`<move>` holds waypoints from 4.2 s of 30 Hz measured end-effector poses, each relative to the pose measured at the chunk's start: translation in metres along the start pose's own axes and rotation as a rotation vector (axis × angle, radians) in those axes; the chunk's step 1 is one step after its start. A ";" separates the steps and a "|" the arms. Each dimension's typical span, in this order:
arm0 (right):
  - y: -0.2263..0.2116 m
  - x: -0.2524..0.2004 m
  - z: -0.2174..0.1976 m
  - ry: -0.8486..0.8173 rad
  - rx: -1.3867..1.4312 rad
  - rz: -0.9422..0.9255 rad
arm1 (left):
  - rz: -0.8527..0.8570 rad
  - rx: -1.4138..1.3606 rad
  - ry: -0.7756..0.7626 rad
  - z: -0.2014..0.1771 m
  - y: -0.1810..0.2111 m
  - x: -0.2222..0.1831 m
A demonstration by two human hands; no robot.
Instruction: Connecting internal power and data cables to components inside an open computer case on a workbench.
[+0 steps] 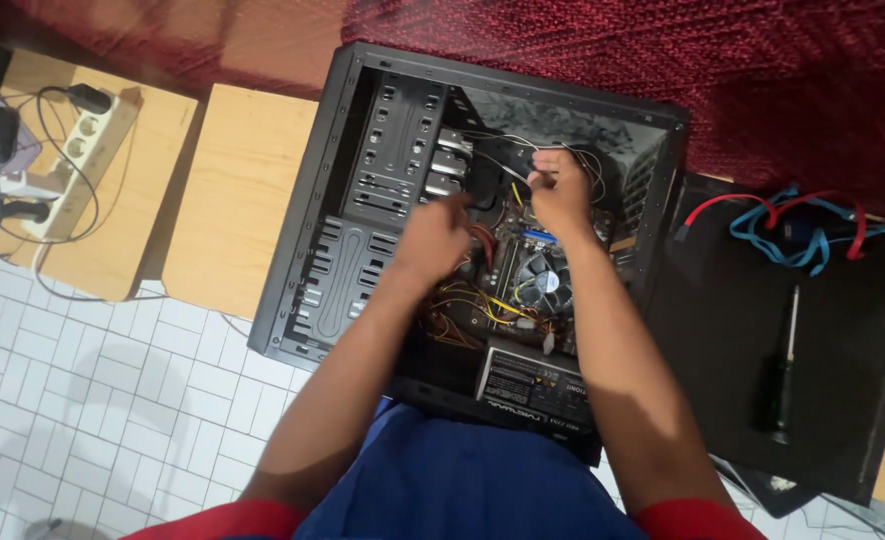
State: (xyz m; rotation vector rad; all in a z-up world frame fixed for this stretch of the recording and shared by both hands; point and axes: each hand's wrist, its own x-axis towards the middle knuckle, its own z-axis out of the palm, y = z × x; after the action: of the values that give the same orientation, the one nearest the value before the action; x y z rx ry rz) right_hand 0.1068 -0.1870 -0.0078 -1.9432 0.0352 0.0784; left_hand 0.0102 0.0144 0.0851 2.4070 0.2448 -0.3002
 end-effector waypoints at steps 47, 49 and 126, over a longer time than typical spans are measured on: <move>-0.009 -0.004 -0.003 -0.205 0.003 0.070 | 0.461 -0.144 0.516 -0.043 -0.053 -0.023; 0.002 0.002 0.002 -0.178 -0.078 0.015 | 0.467 -0.114 0.513 -0.044 -0.052 -0.023; -0.073 -0.043 -0.022 -0.437 0.033 0.187 | 0.313 -0.455 0.188 0.066 -0.001 0.002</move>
State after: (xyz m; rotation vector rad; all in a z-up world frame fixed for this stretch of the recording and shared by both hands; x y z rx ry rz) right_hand 0.0697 -0.1810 0.0710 -1.8486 -0.0717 0.6198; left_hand 0.0017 -0.0287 0.0355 1.9809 0.0120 0.1172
